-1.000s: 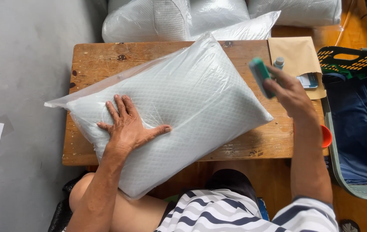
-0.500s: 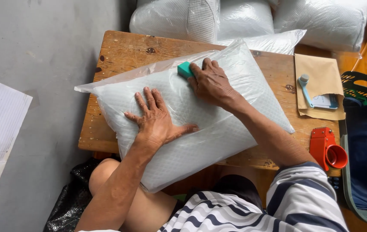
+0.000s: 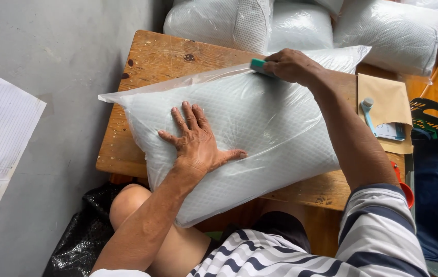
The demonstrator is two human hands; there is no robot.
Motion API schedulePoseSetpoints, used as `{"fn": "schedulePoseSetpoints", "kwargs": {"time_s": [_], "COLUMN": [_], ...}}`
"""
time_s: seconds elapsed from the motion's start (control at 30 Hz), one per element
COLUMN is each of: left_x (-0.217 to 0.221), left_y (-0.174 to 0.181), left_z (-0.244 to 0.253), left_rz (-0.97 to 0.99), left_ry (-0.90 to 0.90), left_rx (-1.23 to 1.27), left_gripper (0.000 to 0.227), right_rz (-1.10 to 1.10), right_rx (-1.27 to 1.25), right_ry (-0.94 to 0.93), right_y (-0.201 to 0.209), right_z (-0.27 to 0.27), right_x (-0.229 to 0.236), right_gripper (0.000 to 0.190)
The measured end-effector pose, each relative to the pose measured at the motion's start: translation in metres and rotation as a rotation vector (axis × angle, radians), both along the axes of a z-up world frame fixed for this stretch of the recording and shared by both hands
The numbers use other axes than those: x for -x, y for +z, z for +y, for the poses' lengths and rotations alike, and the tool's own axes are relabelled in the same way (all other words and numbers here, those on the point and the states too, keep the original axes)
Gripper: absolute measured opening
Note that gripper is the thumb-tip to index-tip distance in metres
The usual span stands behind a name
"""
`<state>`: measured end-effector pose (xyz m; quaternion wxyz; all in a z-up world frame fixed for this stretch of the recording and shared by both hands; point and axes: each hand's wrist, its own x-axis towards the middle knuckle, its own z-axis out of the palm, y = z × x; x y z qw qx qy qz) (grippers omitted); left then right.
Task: Brushing the surface of a plastic-wrapped pillow using a small green brush to smooth or clean it.
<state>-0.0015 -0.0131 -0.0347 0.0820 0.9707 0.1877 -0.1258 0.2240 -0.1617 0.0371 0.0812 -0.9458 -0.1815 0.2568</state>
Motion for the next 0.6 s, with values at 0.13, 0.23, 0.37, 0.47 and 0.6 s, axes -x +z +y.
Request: {"fn": "schedulePoseSetpoints", "kwargs": {"time_s": [0.13,0.23,0.37,0.47,0.6], "left_x": [0.002,0.004,0.004,0.002,0.000], "left_y": [0.008,0.007,0.002,0.002,0.007], "left_z": [-0.001,-0.002,-0.003,-0.005,-0.005], "left_rz": [0.049,0.031,-0.005,0.025,0.098], "left_ry": [-0.008,0.005,0.008,0.005,0.007], "left_rx": [0.025,0.021,0.013,0.008,0.031], "left_gripper": [0.168,0.169,0.172,0.173,0.168], "right_rz": [0.042,-0.388,-0.263,-0.270,-0.180], "right_rx": [-0.186,0.103,0.363,0.332,0.037], "right_ry": [-0.090,-0.109,-0.049,0.136,0.323], "right_y": [-0.020,-0.073,-0.089,-0.103,-0.105], "right_z": [-0.002,-0.012,0.015,0.050,0.111], "right_x": [-0.034,-0.089,-0.070,-0.049,-0.009], "right_gripper": [0.045,0.034,0.024,0.025,0.040]}}
